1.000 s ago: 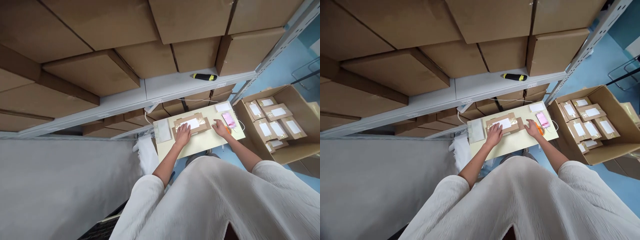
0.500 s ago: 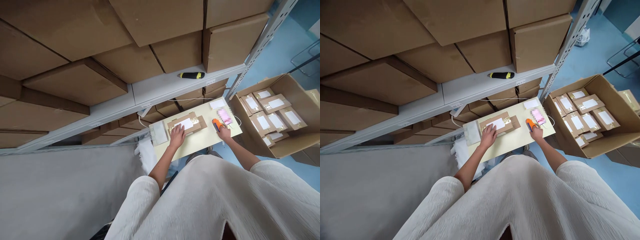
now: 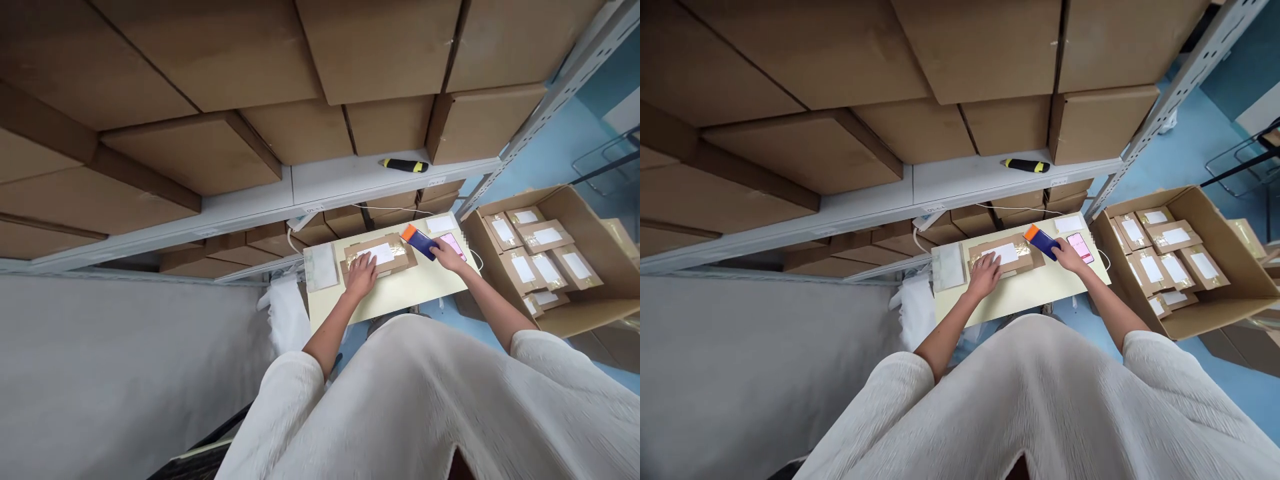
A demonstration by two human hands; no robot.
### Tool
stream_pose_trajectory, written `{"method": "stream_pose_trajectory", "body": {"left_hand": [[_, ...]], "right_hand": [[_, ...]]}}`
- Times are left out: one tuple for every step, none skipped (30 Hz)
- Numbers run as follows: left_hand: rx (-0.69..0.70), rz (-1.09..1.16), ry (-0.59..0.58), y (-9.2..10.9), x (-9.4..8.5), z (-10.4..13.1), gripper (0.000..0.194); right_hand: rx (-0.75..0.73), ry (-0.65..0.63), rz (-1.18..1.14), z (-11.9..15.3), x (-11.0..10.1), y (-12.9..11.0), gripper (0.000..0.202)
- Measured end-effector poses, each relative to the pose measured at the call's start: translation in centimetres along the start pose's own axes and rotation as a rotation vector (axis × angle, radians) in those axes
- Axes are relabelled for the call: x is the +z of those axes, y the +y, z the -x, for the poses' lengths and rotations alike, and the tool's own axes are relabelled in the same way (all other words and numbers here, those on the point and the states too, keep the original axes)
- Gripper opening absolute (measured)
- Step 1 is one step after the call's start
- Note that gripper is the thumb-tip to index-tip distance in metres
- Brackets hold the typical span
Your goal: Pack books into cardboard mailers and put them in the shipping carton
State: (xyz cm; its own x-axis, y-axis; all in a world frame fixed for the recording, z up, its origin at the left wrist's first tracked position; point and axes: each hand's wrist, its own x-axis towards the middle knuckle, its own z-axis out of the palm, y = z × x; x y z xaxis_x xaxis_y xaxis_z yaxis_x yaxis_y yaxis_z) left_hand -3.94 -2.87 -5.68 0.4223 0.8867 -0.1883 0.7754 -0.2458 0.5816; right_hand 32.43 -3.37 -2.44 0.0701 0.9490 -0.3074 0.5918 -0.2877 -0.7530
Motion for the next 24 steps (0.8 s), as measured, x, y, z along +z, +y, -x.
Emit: {"method": "stream_pose_trajectory", "body": {"left_hand": [[0.001, 0.009, 0.004, 0.0, 0.0, 0.0, 0.062], [0.001, 0.014, 0.007, 0.0, 0.0, 0.0, 0.062], [0.002, 0.018, 0.010, 0.0, 0.0, -0.1, 0.062], [0.004, 0.023, 0.014, -0.1, 0.0, -0.1, 0.061], [0.008, 0.027, 0.018, -0.1, 0.0, -0.1, 0.060], [0.014, 0.031, 0.023, -0.1, 0.0, -0.1, 0.060], [0.021, 0.032, 0.027, -0.1, 0.0, -0.1, 0.059], [0.027, 0.034, 0.031, -0.1, 0.0, -0.1, 0.059], [0.033, 0.035, 0.035, -0.1, 0.0, -0.1, 0.060], [0.038, 0.035, 0.037, -0.1, 0.0, 0.0, 0.060], [0.043, 0.034, 0.038, -0.2, 0.0, 0.0, 0.061], [0.047, 0.033, 0.039, -0.2, 0.0, 0.0, 0.062], [0.052, 0.030, 0.039, -0.2, 0.0, 0.0, 0.062], [0.058, 0.028, 0.039, -0.2, 0.0, 0.1, 0.062], [0.063, 0.027, 0.039, -0.3, 0.0, 0.1, 0.062], [0.066, 0.030, 0.041, -0.4, 0.1, 0.1, 0.062], [0.067, 0.036, 0.045, -0.4, 0.1, 0.0, 0.062], [0.067, 0.044, 0.047, -0.5, 0.1, 0.0, 0.061], [0.065, 0.054, 0.048, -0.6, 0.2, 0.0, 0.061], [0.060, 0.065, 0.047, -0.7, 0.1, -0.1, 0.060], [0.054, 0.079, 0.044, -0.8, 0.1, -0.2, 0.059], [0.047, 0.098, 0.041, -0.9, -0.1, -0.3, 0.058], [0.039, 0.126, 0.042, -0.9, -0.3, -0.5, 0.055], [0.024, 0.165, 0.055, -0.9, -0.6, -0.7, 0.052]], "right_hand": [[-0.042, -0.026, -0.043, -0.7, 0.0, -1.7, 0.028], [-0.077, -0.060, -0.081, -1.4, 0.3, -3.3, 0.026], [-0.097, -0.103, -0.116, -2.1, 0.7, -4.9, 0.024], [-0.105, -0.146, -0.148, -2.7, 1.3, -6.4, 0.024], [-0.109, -0.187, -0.179, -3.2, 2.1, -7.7, 0.024], [-0.113, -0.222, -0.205, -3.6, 2.9, -8.9, 0.026], [-0.121, -0.251, -0.221, -4.0, 3.7, -9.8, 0.028], [-0.129, -0.277, -0.227, -4.3, 4.4, -10.5, 0.031], [-0.139, -0.297, -0.222, -4.5, 5.0, -11.0, 0.034], [-0.150, -0.313, -0.207, -4.6, 5.5, -11.3, 0.039], [-0.164, -0.323, -0.187, -4.8, 5.9, -11.4, 0.045], [-0.181, -0.326, -0.164, -4.9, 6.2, -11.4, 0.052], [-0.199, -0.324, -0.141, -4.9, 6.4, -11.2, 0.057], [-0.217, -0.315, -0.115, -5.0, 6.5, -11.0, 0.059], [-0.234, -0.297, -0.078, -5.1, 6.6, -10.7, 0.060], [-0.249, -0.268, -0.026, -5.2, 6.6, -10.4, 0.059], [-0.263, -0.231, 0.043, -5.4, 6.5, -10.1, 0.058], [-0.275, -0.189, 0.123, -5.5, 6.4, -9.8, 0.056], [-0.286, -0.148, 0.204, -5.6, 6.2, -9.6, 0.054], [-0.294, -0.117, 0.276, -5.8, 6.0, -9.3, 0.053], [-0.300, -0.104, 0.331, -6.0, 5.7, -9.1, 0.052], [-0.304, -0.107, 0.366, -6.1, 5.5, -8.9, 0.052], [-0.307, -0.121, 0.384, -6.2, 5.2, -8.7, 0.052], [-0.309, -0.143, 0.389, -6.4, 4.9, -8.5, 0.052]]}}
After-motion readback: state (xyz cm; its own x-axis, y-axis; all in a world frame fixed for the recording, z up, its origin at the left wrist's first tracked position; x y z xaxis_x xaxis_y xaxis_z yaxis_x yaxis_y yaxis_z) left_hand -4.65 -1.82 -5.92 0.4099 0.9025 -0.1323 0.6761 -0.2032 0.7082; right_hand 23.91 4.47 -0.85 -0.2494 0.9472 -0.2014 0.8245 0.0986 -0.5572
